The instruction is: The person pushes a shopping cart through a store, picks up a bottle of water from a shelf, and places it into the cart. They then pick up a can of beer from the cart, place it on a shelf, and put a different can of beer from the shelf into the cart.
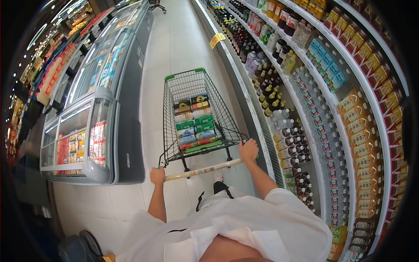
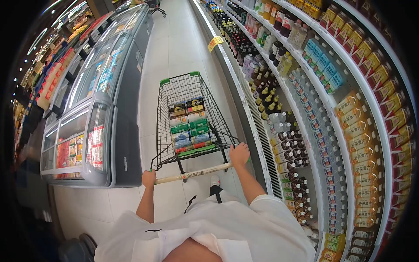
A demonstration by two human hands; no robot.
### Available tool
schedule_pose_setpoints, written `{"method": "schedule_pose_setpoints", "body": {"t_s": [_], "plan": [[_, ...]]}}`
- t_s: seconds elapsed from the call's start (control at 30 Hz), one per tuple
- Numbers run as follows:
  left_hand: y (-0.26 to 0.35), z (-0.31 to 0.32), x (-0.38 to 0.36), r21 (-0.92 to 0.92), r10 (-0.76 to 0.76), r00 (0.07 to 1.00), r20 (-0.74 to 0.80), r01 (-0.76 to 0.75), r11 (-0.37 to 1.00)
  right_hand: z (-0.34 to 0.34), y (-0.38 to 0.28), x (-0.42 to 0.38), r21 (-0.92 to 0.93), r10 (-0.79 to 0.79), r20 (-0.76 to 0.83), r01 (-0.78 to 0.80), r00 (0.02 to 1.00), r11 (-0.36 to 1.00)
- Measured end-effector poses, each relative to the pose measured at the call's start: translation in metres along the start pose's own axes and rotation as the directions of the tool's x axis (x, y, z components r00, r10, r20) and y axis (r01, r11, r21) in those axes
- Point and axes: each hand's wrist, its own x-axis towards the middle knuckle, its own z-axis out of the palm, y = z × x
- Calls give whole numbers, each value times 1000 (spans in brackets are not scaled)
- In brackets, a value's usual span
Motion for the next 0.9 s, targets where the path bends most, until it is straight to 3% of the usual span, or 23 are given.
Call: {"method": "schedule_pose_setpoints", "body": {"t_s": [0.27, 0.3, 0.33, 0.4, 0.43, 0.47, 0.5, 0.53, 0.6, 0.63, 0.67, 0.7, 0.73, 0.83, 0.9], "plan": [[102, 4, 71, 80, -17, 1000, 19, 15, 997, 16, -46, 106, -17, -84, -78, 83, 993, 996], [118, 9, 74, 52, 180, 954, -239, -173, 984, 15, -52, 123, 15, -98, -62, 99, 993, 995], [126, 12, 80, 74, 346, 806, -480, -355, 932, 15, -58, 135, 30, -97, -44, 98, 994, 995], [182, 16, 76, -88, 498, 695, -519, -623, 778, 17, -71, 165, 53, -107, -33, 108, 994, 993], [224, 8, 59, -404, 479, 769, -424, -633, 660, 18, -74, 176, 74, -122, -31, 124, 992, 989], [277, -13, 39, -701, 557, 793, -248, -544, 461, 16, -81, 191, 69, -118, -17, 119, 993, 990], [335, -56, 6, -852, 635, 757, -153, -427, 304, 13, -87, 205, 57, -119, 3, 119, 993, 991], [383, -99, -21, -961, 749, 661, -49, -234, 144, 10, -95, 221, 37, -108, 40, 107, 993, 994], [443, -174, -52, -972, 925, 333, -184, -205, -120, 12, -108, 250, -2, -107, 58, 108, 993, 994], [466, -207, -58, -929, 921, 143, -362, -133, -345, 12, -115, 264, -8, -104, 59, 105, 993, 994], [479, -242, -68, -912, 911, 60, -408, 27, -410, 12, -122, 277, -11, -89, 94, 91, 992, 996], [495, -259, -67, -825, 832, -47, -552, 175, -537, 11, -128, 292, -16, -70, 125, 73, 990, 997], [498, -275, -67, -821, 830, -46, -556, 188, -539, 18, -131, 303, -52, -103, 70, 106, 992, 993], [487, -309, -72, -779, 812, 331, -481, 264, -569, 25, -148, 342, -62, -118, 69, 123, 991, 991], [505, -311, -45, -763, 806, 325, -495, 281, -582, 25, -164, 370, -80, -110, 101, 118, 989, 990]]}}
